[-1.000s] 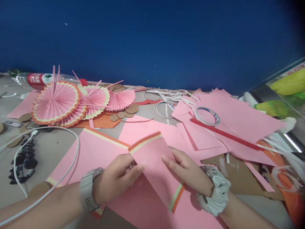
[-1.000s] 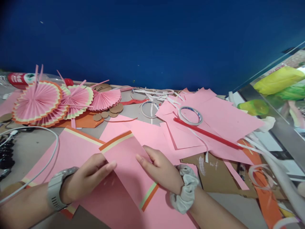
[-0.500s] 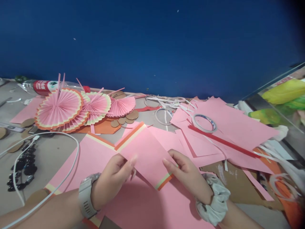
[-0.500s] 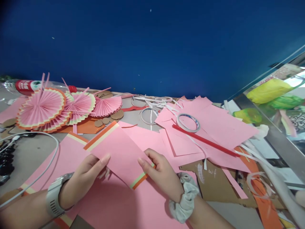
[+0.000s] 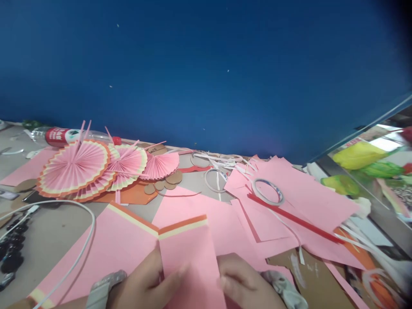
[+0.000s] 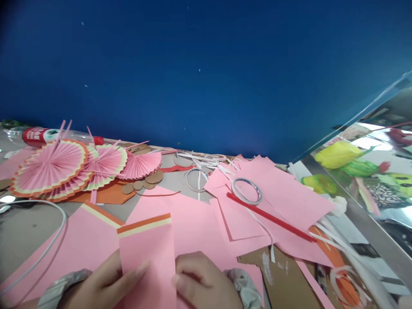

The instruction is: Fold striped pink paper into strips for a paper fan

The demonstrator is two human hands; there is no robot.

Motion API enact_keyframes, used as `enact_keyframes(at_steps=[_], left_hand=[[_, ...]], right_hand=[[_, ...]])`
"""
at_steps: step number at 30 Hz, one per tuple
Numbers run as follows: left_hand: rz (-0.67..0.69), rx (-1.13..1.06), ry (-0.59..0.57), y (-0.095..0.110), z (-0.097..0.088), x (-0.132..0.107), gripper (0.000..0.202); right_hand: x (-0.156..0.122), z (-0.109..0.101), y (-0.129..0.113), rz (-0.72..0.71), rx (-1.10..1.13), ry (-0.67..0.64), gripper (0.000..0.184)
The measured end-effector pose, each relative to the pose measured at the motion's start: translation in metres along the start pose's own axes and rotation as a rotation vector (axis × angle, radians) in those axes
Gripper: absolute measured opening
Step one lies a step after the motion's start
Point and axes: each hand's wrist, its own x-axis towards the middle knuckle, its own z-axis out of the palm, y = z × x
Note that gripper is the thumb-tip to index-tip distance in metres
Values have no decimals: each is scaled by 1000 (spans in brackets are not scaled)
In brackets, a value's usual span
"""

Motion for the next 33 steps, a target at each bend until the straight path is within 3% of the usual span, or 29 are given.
enact_keyframes(at_steps=[3,6,11,14,19,23,26,29,33], left_hand=[[-93,-79,-14,-7,-1,-6,27],[-82,-112,-47,-3,-3,-5,29],[55,-386,-338,27,1,11,47],[39,-484,-409,41,7,16,59],[56,-458,-440,44,13,11,41],[-6,-420,-475,41,16,10,28],[-62,-436,-458,43,21,11,23],[-130,-487,-345,48,29,11,20],[-201,-394,-197,57,37,10,17]], right_hand=[[5,7,1,1,61,-116,41],[10,17,-4,10,133,-110,34],[15,24,-12,32,272,-53,39],[13,25,-12,26,257,-2,45],[5,27,-3,3,115,37,45],[0,28,2,-10,-1,-24,45],[-3,31,-1,-102,3,-28,41],[-5,30,-3,-146,112,104,27],[-4,25,4,-136,358,237,32]])
